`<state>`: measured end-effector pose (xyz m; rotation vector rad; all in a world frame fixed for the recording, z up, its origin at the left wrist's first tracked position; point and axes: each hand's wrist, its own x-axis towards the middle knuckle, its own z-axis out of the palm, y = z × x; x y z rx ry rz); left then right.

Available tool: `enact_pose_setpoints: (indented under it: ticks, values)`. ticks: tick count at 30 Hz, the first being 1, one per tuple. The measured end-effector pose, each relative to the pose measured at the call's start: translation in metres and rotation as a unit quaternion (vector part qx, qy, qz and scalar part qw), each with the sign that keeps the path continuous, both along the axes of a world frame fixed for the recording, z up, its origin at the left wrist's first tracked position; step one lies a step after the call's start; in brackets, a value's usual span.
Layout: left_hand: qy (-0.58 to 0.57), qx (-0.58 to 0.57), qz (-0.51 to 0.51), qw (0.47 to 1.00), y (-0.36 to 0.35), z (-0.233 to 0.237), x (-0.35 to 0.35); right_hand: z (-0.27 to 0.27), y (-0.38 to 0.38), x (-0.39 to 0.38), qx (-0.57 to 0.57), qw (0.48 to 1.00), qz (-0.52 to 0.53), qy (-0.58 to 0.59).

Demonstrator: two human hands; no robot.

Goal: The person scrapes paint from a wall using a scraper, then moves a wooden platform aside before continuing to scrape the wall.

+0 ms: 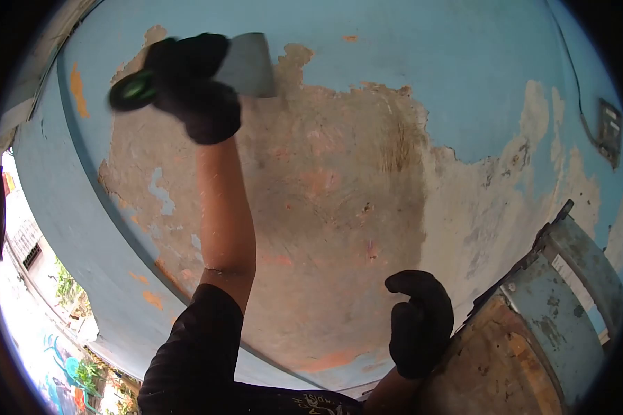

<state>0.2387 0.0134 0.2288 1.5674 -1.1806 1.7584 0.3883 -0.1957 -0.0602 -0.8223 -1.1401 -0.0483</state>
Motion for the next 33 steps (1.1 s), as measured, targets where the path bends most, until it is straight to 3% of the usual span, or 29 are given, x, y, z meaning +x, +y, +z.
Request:
enact_pose_setpoints:
  ticks: [1,2,4,5,7,8,10,11,13,14,15,18,20,21,23,25,26,29,30,31,33]
  values:
    - [-0.118,-0.024,0.132,0.984,-0.018,-0.004,-0.008,0.002,0.002,0.001,0.007,1.000,0.000,0.004]
    - [-0.118,-0.019,0.130,0.984,-0.010,-0.004,-0.014,0.003,0.005,0.004,0.012,1.000,-0.001,0.005]
    - [-0.201,-0.020,0.348,0.915,0.022,-0.019,-0.024,-0.003,0.005,0.007,0.028,1.000,0.000,0.004]
    - [-0.180,-0.183,0.182,0.949,0.030,-0.027,0.004,-0.005,0.001,0.005,0.021,1.000,0.004,0.007]
    - [-0.046,-0.226,0.131,0.964,0.028,-0.023,0.005,0.003,-0.004,0.003,-0.012,1.000,0.018,0.022]
    - [-0.047,-0.228,0.132,0.964,0.020,-0.024,0.003,0.005,-0.005,0.003,-0.015,0.999,0.019,0.022]
    - [-0.078,-0.058,0.157,0.983,-0.002,-0.026,-0.002,0.008,-0.005,0.006,-0.031,0.999,0.005,-0.008]
    - [-0.092,0.012,0.239,0.967,-0.008,-0.024,-0.022,0.005,-0.002,0.008,-0.028,1.000,0.006,-0.008]
    - [-0.113,0.033,0.467,0.876,0.009,-0.030,-0.055,-0.005,0.007,0.009,0.024,0.999,0.021,0.013]
    - [-0.148,-0.082,0.264,0.950,0.013,-0.033,-0.014,-0.003,0.004,0.008,0.020,0.999,0.024,0.016]
    - [-0.167,-0.240,0.140,0.946,0.038,-0.032,0.008,0.002,-0.003,0.007,-0.009,1.000,0.023,0.011]
    - [-0.091,-0.240,0.176,0.950,0.023,-0.023,0.021,0.004,0.002,0.005,0.001,1.000,0.021,0.013]
    - [-0.070,-0.047,0.194,0.977,-0.018,-0.029,0.012,-0.001,0.002,0.007,0.023,0.999,0.024,0.012]
    - [-0.214,0.032,0.388,0.896,-0.018,-0.030,-0.003,-0.003,0.002,0.008,0.021,1.000,0.019,0.013]
    - [-0.156,0.024,0.389,0.908,0.006,-0.038,-0.036,-0.002,0.003,0.008,0.020,0.999,0.019,0.019]
    - [-0.160,-0.197,0.226,0.941,0.022,-0.046,-0.002,0.005,-0.005,0.007,-0.036,0.999,0.017,0.011]
    - [-0.092,-0.177,0.269,0.942,0.009,-0.041,-0.005,0.006,-0.003,0.006,-0.033,0.999,0.015,0.012]
    - [-0.144,-0.163,0.232,0.948,-0.006,-0.024,-0.005,0.002,-0.001,0.006,-0.016,1.000,0.000,-0.014]
    - [-0.139,-0.058,0.274,0.950,-0.011,-0.024,-0.025,-0.001,0.001,0.007,-0.001,1.000,-0.006,-0.010]
    - [-0.145,0.007,0.451,0.881,0.005,-0.029,-0.059,-0.002,0.004,0.007,0.015,1.000,-0.010,-0.004]
    - [-0.115,-0.096,0.232,0.961,0.034,-0.040,-0.028,0.005,0.003,0.006,0.010,1.000,0.000,0.008]
